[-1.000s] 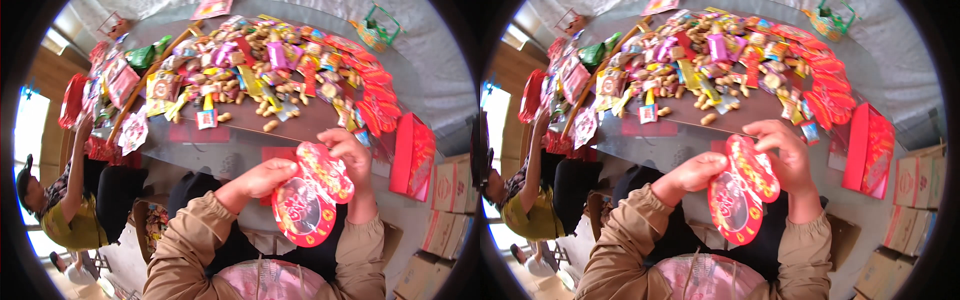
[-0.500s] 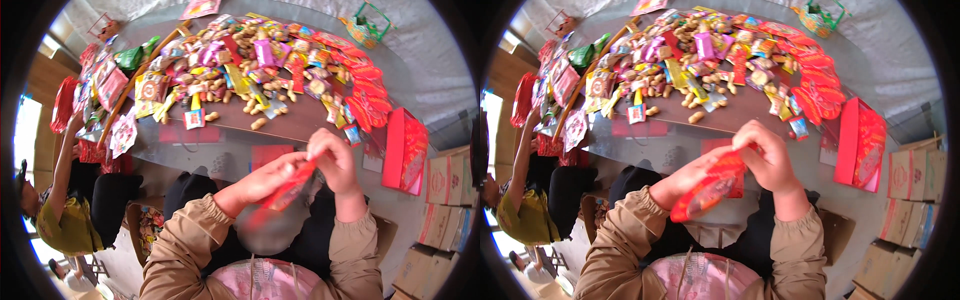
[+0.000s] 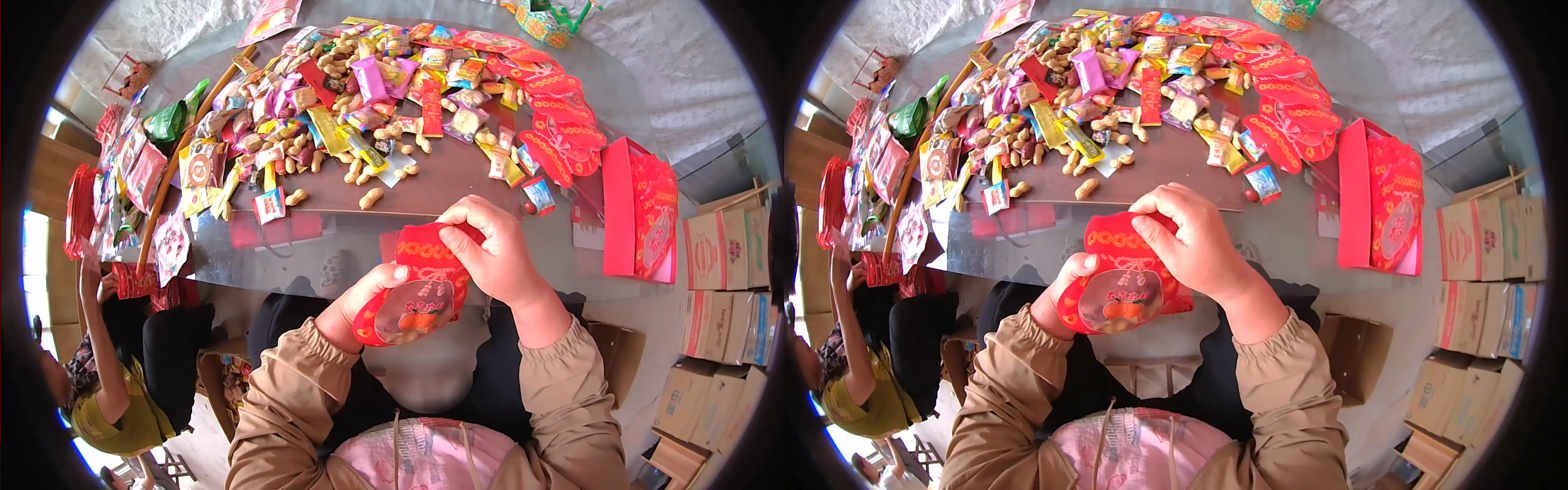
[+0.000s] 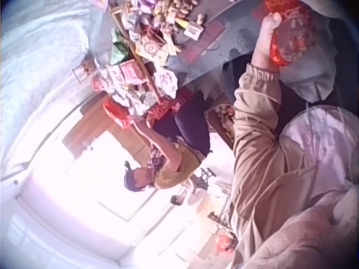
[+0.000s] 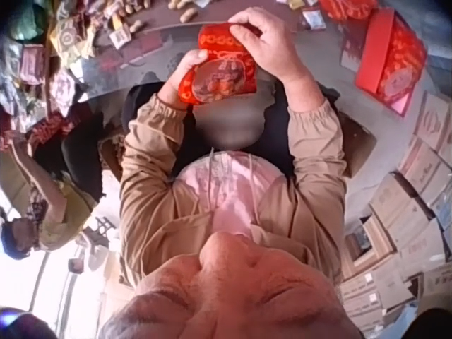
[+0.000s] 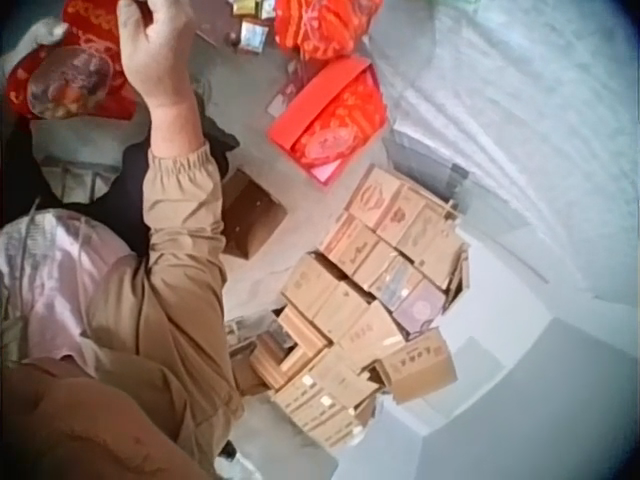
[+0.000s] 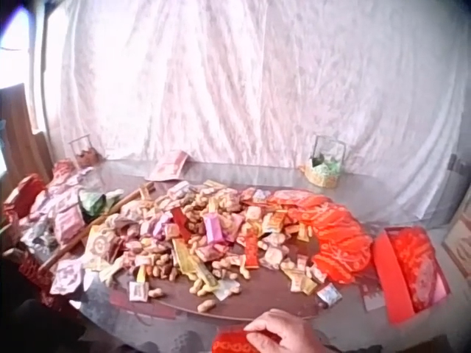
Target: Picking up various wrapped snacks and peanuts from a table and placing them into a small red decorative bag, then putting the bag into a cardboard box.
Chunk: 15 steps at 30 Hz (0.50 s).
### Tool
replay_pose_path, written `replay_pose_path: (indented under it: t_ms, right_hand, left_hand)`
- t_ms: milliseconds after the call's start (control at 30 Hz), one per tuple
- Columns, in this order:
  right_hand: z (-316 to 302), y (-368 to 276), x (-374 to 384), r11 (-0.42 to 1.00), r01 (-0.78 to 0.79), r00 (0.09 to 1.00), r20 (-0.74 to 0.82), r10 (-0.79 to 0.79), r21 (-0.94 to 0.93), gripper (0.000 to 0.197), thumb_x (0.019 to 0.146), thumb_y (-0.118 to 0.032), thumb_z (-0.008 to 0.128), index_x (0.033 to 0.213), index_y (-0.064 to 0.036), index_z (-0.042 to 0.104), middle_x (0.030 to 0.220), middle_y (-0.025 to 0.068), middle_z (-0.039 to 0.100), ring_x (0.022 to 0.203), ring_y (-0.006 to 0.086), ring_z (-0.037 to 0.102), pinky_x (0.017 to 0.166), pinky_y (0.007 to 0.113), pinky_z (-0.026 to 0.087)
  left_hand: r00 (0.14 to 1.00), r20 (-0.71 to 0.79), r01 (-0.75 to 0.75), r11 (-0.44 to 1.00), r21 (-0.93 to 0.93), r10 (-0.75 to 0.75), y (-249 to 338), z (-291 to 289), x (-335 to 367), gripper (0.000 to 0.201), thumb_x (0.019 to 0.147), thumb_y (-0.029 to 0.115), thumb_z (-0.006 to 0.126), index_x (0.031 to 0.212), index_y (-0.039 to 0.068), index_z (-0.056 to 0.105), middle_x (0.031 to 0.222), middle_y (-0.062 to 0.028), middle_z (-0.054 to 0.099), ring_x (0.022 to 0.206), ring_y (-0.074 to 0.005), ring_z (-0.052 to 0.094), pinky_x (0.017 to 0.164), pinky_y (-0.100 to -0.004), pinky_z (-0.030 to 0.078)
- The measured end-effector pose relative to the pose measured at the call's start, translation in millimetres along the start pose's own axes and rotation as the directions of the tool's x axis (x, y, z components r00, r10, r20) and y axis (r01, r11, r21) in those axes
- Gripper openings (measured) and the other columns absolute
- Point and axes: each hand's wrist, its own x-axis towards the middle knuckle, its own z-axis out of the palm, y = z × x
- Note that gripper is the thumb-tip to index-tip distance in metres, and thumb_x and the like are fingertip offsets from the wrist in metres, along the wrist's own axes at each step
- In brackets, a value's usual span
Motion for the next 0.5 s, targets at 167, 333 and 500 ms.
replay_pose_path:
  t_ms: [167, 333, 500]
  right_hand:
    - [-10, 15, 0, 0.97, 0.16, 0.966, -0.232, -0.115, 0.185, 0.031, 0.107, -0.03, 0.057, 0.106, -0.0003, 0.066, 0.102, 0.0093, 0.068, 0.094, 0.0172, 0.063, 0.085, 0.031, 0.05]
    - [-17, 8, -3, 0.974, 0.168, 0.986, -0.048, -0.163, 0.149, 0.058, 0.106, -0.052, 0.05, 0.108, 0.0028, 0.067, 0.094, 0.0123, 0.071, 0.078, 0.0236, 0.065, 0.097, 0.041, 0.049]
    - [-21, 14, -1, 0.994, 0.089, 0.954, 0.28, -0.103, 0.064, 0.058, 0.106, -0.05, 0.049, 0.103, 0.005, 0.067, 0.087, 0.0148, 0.068, 0.084, 0.0359, 0.066, 0.119, 0.061, 0.027]
  left_hand:
    - [0.997, 0.067, -0.041, 0.996, -0.078, 0.046, 7, 20, 9, 0.076, 0.09, 0.042, 0.069, 0.148, 0.0, 0.044, 0.139, -0.0215, 0.058, 0.112, -0.0284, 0.068, 0.094, -0.0416, 0.058]
    - [0.999, 0.047, -0.023, 1.0, 0.005, 0.023, 9, 16, 9, 0.076, 0.089, 0.042, 0.069, 0.147, -0.001, 0.043, 0.137, -0.0219, 0.059, 0.111, -0.0317, 0.068, 0.094, -0.0439, 0.058]
    - [0.99, -0.139, -0.024, 0.998, 0.061, 0.032, 0, 14, 9, 0.071, 0.09, 0.04, 0.067, 0.142, -0.003, 0.048, 0.126, -0.0232, 0.065, 0.104, -0.0351, 0.07, 0.087, -0.043, 0.06]
